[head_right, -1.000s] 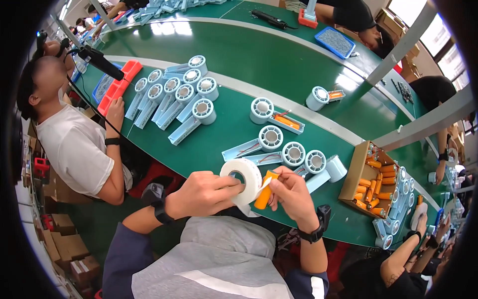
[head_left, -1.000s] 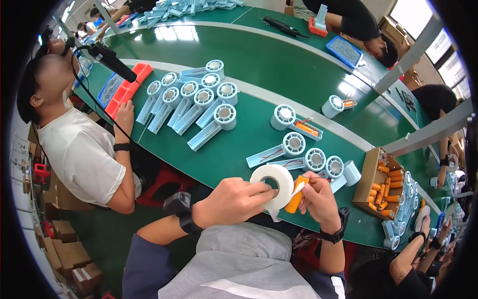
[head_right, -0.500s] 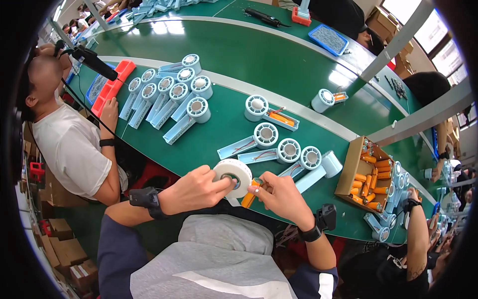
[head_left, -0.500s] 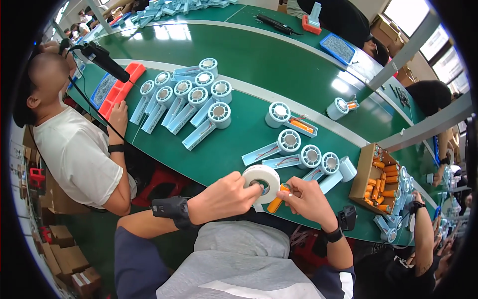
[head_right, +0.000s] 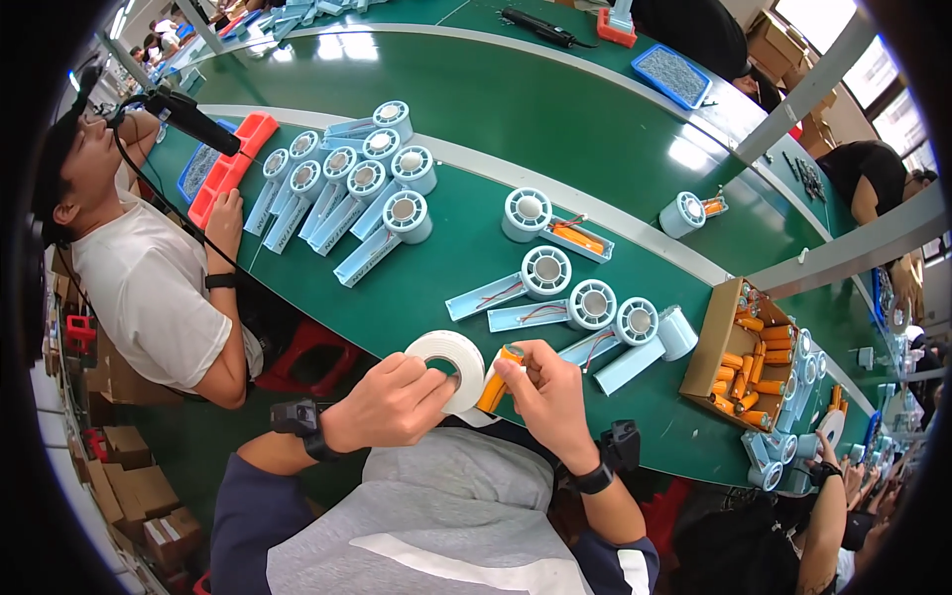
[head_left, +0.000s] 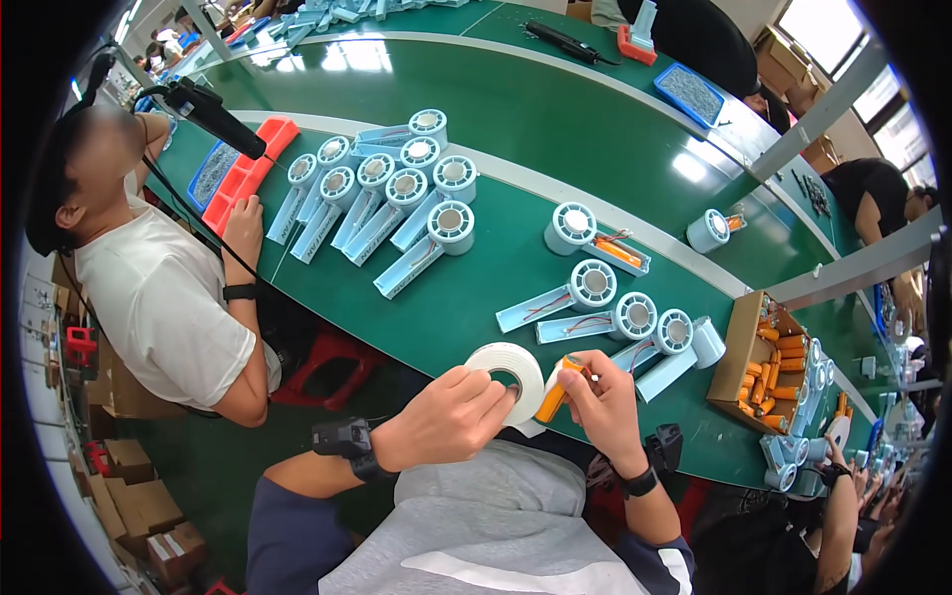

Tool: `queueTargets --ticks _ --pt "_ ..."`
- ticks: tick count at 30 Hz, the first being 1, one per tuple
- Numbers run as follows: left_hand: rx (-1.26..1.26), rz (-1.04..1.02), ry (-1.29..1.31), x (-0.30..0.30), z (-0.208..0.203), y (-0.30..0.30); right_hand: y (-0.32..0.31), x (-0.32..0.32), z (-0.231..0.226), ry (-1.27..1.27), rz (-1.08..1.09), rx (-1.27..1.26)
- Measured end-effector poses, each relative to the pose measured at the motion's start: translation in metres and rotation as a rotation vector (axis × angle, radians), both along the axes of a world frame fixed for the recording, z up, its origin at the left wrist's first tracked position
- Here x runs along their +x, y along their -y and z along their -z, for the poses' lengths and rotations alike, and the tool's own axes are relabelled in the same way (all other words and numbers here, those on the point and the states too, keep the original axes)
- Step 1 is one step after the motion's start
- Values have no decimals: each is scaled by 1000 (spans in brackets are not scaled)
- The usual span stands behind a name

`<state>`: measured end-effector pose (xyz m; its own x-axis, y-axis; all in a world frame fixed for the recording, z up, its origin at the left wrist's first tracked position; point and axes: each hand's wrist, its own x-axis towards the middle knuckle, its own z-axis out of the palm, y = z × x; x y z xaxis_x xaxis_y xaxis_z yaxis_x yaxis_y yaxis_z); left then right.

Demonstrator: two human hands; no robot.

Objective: The person applies tape to batteries, peels the backing, and presses them into the handles of fan housings. They repeat this process, occasionally moving fan housings and batteries across the table.

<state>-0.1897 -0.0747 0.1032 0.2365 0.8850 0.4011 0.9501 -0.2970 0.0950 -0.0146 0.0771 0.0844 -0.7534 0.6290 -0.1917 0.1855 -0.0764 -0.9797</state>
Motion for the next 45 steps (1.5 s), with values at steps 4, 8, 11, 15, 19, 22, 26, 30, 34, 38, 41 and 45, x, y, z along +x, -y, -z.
queueTargets --ticks 4,8,11,15,19,22,26,30,34,38,41,45 --pt "-82 -116 -24 15 -8 3 15 -8 17 -144 222 -29" --pt "-52 -53 -165 17 -1 8 27 -15 11 -196 317 -159" --pt "-9 51 -141 4 -5 12 39 -10 8 -230 338 -210" --pt "41 116 -104 -7 -14 8 45 -11 6 -360 393 -198" --pt "79 43 -102 -2 -30 3 37 -22 -6 -500 523 -148" --pt "101 -12 -93 5 -39 1 24 -28 -19 -578 580 -82" --pt "102 47 -10 21 -15 13 -27 -27 -22 -555 849 -16" --pt "-127 -88 129 -5 19 19 -106 58 -12 -993 823 -130" --pt "-177 -369 285 -56 32 13 -87 50 -20 -918 747 -318" --pt "-173 -449 411 -55 14 -11 -86 67 -4 -899 373 -202" --pt "-177 -354 326 -48 -15 -32 -82 71 4 -927 106 -165" --pt "-227 -6 136 -36 -16 -76 -77 68 18 -950 56 -257"
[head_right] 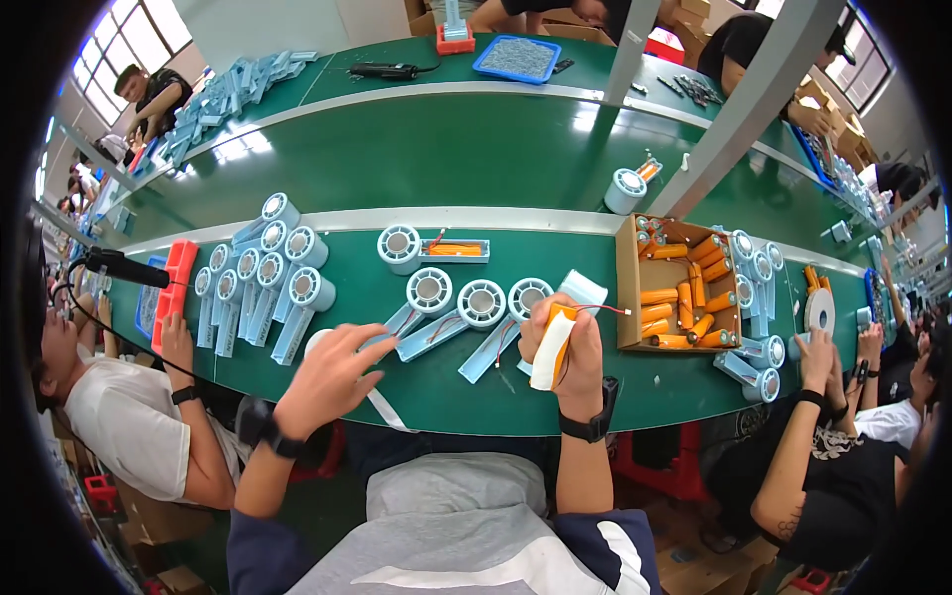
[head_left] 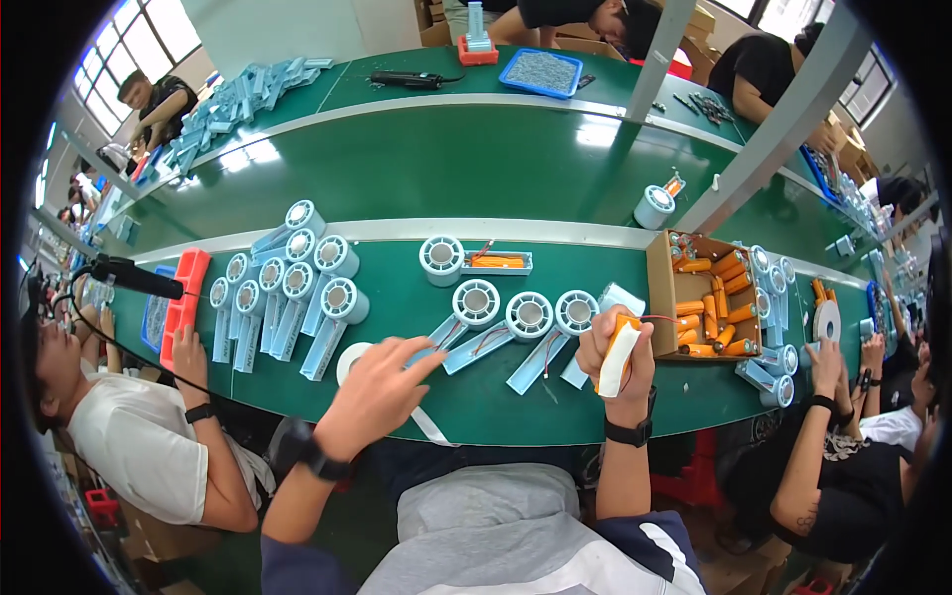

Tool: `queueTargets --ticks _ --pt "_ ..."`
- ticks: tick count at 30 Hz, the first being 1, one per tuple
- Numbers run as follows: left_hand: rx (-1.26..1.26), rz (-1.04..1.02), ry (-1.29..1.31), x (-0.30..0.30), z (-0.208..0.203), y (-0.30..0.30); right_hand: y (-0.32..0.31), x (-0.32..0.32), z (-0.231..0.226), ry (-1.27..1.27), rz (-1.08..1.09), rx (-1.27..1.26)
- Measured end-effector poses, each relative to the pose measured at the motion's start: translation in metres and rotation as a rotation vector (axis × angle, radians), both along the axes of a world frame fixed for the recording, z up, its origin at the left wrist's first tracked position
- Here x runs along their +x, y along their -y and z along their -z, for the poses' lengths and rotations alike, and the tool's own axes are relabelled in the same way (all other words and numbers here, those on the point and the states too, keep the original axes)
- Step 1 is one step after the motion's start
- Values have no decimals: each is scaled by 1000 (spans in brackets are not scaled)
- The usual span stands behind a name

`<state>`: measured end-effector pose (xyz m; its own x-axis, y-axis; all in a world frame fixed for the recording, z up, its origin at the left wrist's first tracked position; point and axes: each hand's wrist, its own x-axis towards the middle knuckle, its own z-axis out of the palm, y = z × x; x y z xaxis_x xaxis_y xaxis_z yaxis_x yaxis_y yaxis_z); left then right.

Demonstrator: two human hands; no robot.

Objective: The person applies tape to batteries, peels the backing, and presses them into the handles of fan housings. They repeat this process, occasionally moving fan housings and batteries across the table.

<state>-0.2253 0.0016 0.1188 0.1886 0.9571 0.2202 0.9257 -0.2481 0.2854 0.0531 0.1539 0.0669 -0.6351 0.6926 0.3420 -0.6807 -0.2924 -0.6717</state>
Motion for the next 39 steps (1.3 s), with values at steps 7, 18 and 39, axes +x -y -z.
queueTargets --ticks 7,18,39 --pt "-260 -145 161 48 35 -18 41 7 4 81 1 -89" --pt "295 150 -179 21 26 -46 84 -7 32 242 184 -295" --pt "18 -176 -583 64 44 -48 79 -33 16 241 381 -98"
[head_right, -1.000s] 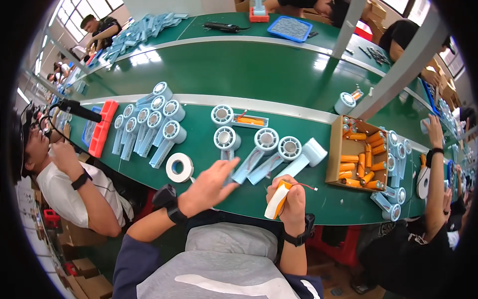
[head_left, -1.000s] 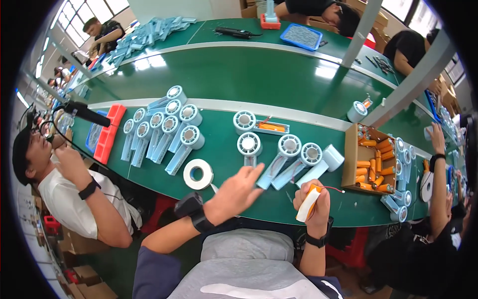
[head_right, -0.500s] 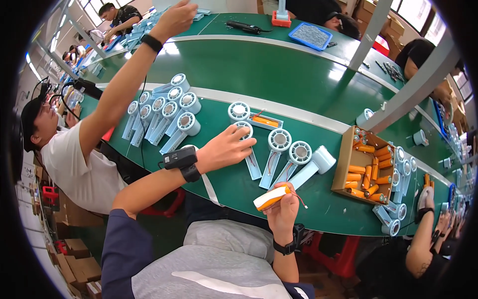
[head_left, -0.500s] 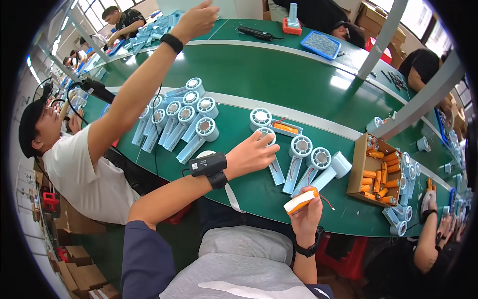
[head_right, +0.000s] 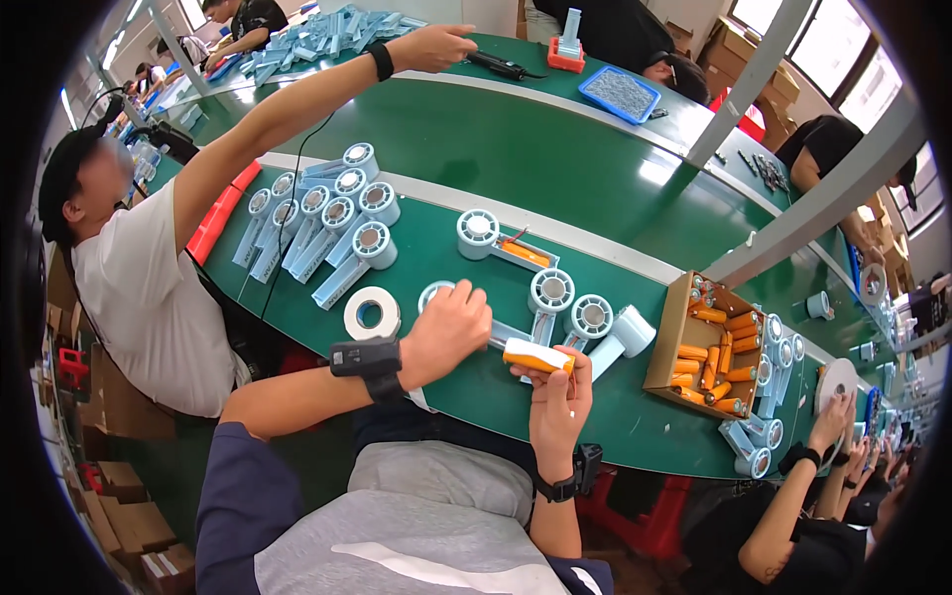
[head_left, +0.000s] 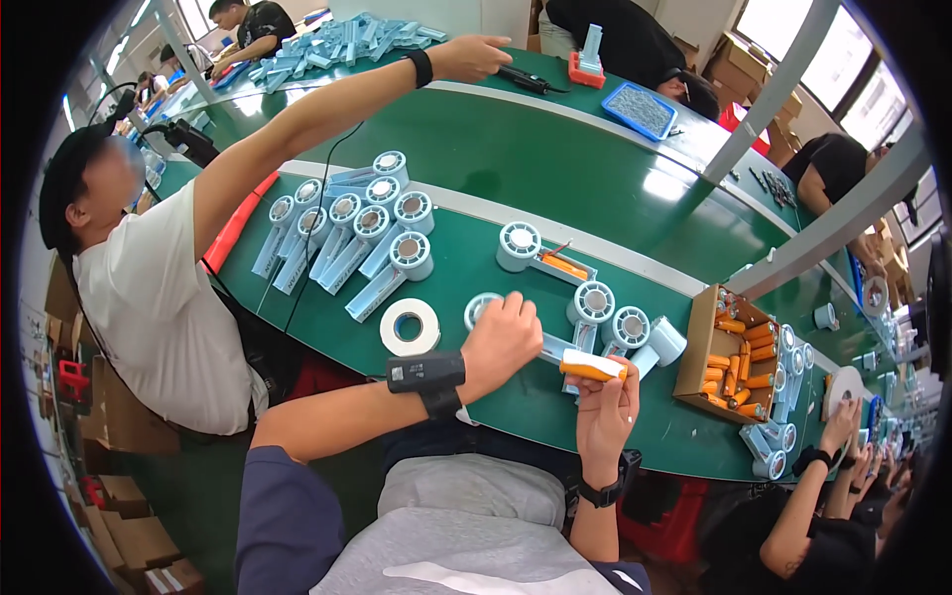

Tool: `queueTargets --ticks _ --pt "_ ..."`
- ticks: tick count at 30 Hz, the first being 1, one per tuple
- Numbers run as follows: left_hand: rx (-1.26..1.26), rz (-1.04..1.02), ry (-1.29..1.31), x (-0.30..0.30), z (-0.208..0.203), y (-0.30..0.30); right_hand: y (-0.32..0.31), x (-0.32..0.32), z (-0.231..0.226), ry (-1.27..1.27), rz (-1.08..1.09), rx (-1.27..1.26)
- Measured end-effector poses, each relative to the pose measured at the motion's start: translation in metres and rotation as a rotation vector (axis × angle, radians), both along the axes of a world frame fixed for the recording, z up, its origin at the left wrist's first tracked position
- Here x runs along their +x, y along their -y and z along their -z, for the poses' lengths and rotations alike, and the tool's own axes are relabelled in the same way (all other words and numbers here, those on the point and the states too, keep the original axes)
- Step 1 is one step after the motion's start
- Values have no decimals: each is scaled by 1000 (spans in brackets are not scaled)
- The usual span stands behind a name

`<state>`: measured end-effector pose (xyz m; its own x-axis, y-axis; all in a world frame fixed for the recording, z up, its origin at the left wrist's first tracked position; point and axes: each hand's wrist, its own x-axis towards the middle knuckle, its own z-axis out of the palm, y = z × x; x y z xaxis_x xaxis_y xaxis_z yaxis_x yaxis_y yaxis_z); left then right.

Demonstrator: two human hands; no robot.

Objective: The person applies tape to batteries, peels the backing, and presses them into the handles of fan housings. They repeat this process, occasionally moving fan housings and batteries across the table.

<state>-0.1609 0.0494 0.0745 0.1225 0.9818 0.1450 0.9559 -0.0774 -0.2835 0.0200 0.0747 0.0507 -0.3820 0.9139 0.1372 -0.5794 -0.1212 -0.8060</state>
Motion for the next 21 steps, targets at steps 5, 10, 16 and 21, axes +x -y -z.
queueTargets --ticks 5,10,16,21 --pt "-120 185 382 -17 -6 10 3 -4 4 68 83 -131" --pt "81 306 747 -45 -13 10 -7 3 2 111 70 -102" --pt "84 206 1112 -56 15 15 -41 22 -28 957 33 558" --pt "55 117 1163 -50 11 15 -60 4 -78 1215 -75 1140"
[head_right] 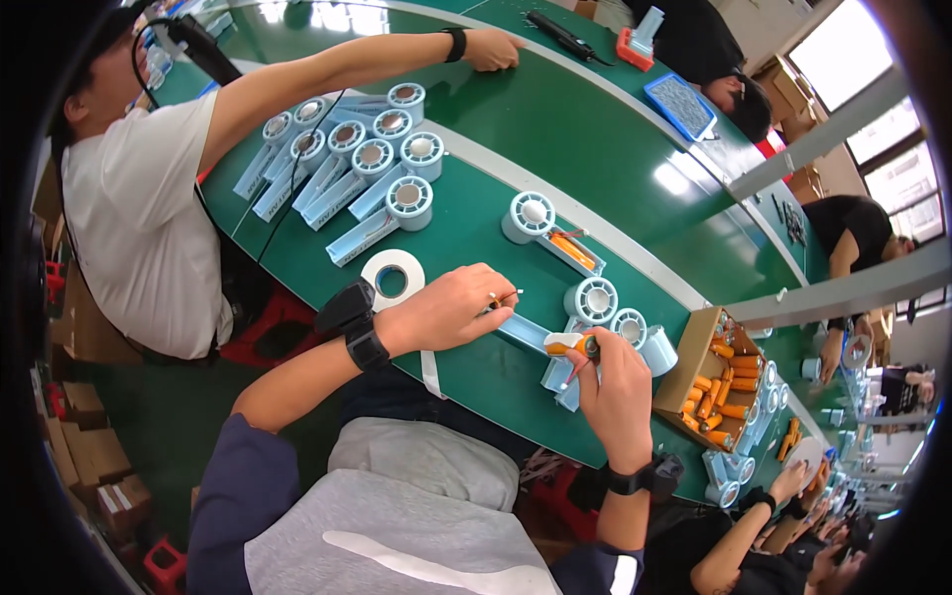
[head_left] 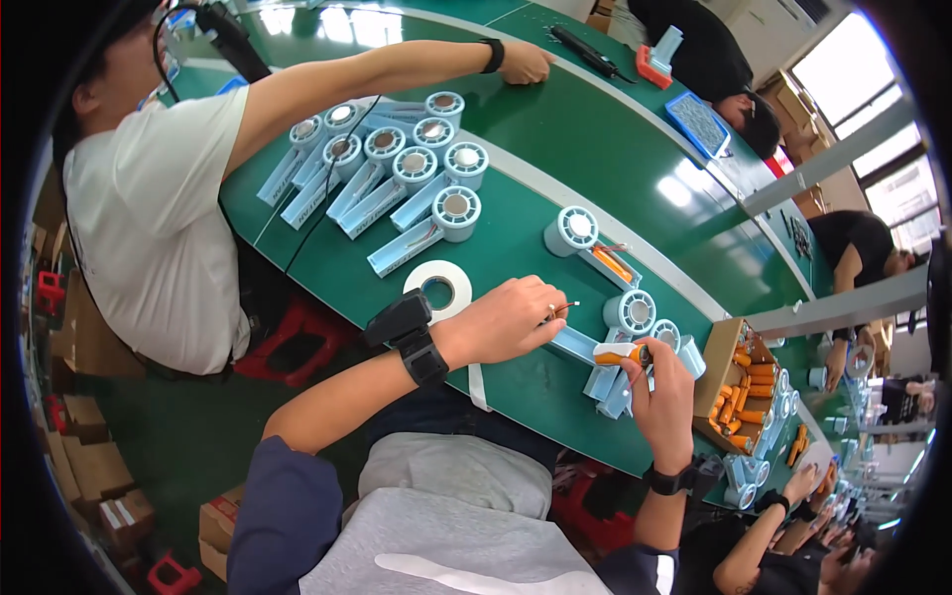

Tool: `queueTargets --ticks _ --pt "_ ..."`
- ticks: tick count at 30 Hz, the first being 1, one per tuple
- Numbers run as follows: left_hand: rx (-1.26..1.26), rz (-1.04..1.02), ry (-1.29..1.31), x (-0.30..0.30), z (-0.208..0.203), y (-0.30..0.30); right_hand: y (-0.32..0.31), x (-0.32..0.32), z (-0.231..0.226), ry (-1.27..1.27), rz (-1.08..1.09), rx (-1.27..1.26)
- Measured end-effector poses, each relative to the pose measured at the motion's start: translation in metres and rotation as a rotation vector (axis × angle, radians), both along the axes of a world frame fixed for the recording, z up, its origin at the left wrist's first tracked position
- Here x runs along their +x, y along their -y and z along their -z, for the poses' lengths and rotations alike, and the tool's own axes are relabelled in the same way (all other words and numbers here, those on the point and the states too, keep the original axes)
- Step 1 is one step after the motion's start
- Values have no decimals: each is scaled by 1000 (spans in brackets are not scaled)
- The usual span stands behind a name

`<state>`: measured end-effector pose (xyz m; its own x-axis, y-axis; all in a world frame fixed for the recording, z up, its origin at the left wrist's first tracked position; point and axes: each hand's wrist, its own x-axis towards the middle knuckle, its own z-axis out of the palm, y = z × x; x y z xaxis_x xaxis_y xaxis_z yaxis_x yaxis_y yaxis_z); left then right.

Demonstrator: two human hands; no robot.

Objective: The person applies tape to batteries, peels the backing, and presses them into the handles of fan housings. They repeat this process, occasionally moving fan housings and batteries across the table.

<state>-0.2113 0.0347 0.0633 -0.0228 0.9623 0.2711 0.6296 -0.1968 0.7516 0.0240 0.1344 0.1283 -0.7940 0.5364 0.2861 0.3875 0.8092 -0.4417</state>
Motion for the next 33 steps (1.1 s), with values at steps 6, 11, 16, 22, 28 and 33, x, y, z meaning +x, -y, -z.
queueTargets --ticks 6,11,16,22,28,33 --pt "83 -103 22 4 14 4 2 -40 -33 315 -223 162" --pt "165 -155 -68 11 19 5 -12 -50 -52 425 -415 109" --pt "195 -165 -112 10 22 0 -7 -55 -57 485 -430 149" --pt "205 -194 -95 12 29 2 4 -74 -43 661 -426 262" --pt "155 -203 -101 21 26 -4 2 -79 -24 796 -445 319" --pt "161 -183 -20 17 23 -8 0 -73 -19 826 -458 441"
